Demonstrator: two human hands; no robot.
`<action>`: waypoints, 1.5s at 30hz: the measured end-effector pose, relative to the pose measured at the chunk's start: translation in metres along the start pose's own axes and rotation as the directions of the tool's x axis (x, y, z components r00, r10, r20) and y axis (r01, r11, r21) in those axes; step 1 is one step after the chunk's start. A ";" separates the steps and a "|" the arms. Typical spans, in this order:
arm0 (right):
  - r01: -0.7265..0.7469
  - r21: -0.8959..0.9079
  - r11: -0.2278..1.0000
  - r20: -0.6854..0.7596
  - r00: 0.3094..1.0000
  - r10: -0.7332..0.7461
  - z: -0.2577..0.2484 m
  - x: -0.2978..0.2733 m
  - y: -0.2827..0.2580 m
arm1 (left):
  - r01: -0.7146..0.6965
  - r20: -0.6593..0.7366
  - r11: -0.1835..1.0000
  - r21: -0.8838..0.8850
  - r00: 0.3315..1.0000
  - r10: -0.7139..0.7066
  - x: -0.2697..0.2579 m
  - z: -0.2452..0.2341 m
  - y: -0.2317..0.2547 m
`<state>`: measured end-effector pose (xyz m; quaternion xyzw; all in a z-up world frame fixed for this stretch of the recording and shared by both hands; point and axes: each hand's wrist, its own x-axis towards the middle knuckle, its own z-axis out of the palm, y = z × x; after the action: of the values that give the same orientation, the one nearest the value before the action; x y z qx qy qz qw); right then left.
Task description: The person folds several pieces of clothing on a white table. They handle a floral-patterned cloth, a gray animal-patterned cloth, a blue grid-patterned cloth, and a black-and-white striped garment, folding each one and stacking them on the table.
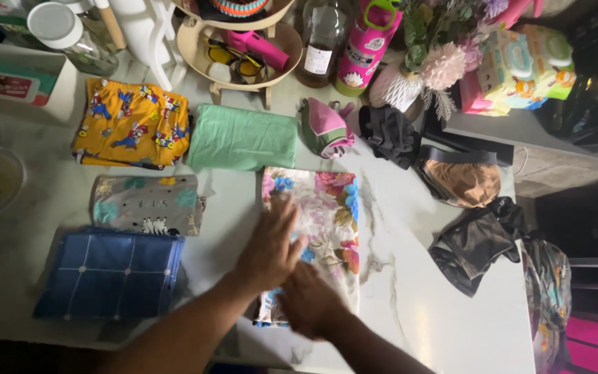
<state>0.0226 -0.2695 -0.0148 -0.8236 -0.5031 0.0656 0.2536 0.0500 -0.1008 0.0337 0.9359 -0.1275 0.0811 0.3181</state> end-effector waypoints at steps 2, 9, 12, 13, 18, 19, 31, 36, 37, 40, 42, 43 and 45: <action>-0.077 -0.084 0.993 0.061 0.995 0.082 -0.029 0.007 -0.002 | -0.016 0.020 0.983 0.181 1.000 0.013 -0.027 0.029 -0.002; -0.247 -0.564 0.788 -0.017 0.957 0.289 -0.050 -0.049 0.049 | -0.241 0.092 0.860 0.449 0.970 0.224 -0.079 0.013 -0.018; -0.152 -0.585 0.796 -0.007 0.983 0.183 -0.060 -0.070 0.057 | -0.318 0.197 0.842 0.437 0.947 0.255 -0.096 0.028 -0.054; -0.153 -0.589 0.793 -0.010 0.983 0.183 -0.067 -0.073 0.060 | -0.320 0.194 0.840 0.438 0.946 0.259 -0.095 0.021 -0.052; -0.025 -0.395 0.918 0.215 0.969 0.119 -0.097 -0.077 0.061 | -0.352 0.227 0.932 0.083 0.918 0.326 -0.094 -0.009 -0.044; -0.025 -0.398 0.917 0.214 0.969 0.119 -0.100 -0.077 0.060 | -0.354 0.225 0.932 0.083 0.918 0.328 -0.092 -0.011 -0.044; 0.009 -0.361 0.933 0.316 0.942 0.113 -0.108 -0.069 0.046 | -0.345 0.167 0.925 -0.158 0.914 0.369 -0.066 -0.012 -0.043; -0.202 -0.258 0.945 0.489 0.816 0.308 -0.118 -0.059 0.035 | -0.022 0.444 0.997 -0.078 0.894 0.055 -0.070 -0.004 -0.064; -0.203 -0.258 0.944 0.489 0.815 0.309 -0.115 -0.062 0.037 | -0.023 0.446 0.997 -0.079 0.894 0.056 -0.060 -0.023 -0.044; -0.231 -0.239 0.943 0.420 0.851 0.314 -0.108 -0.067 0.044 | 0.044 0.480 0.981 -0.190 0.876 0.053 -0.040 -0.066 -0.004; -0.227 -0.194 0.954 0.327 0.903 0.281 -0.107 -0.068 0.050 | 0.187 0.555 0.967 -0.172 0.830 -0.062 -0.038 -0.070 0.000; -0.227 -0.192 0.955 0.328 0.902 0.280 -0.128 -0.053 0.035 | 0.189 0.556 0.967 -0.171 0.828 -0.064 -0.038 -0.064 -0.005; -0.606 0.227 0.763 0.249 0.793 0.556 -0.169 -0.018 0.008 | 0.518 0.556 0.806 -0.286 0.775 -0.301 -0.033 -0.051 -0.019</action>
<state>0.0818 -0.3480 0.1246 -0.8831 -0.2261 0.2839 0.2975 0.0199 -0.0486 0.0552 0.8378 -0.0052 -0.2587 0.4808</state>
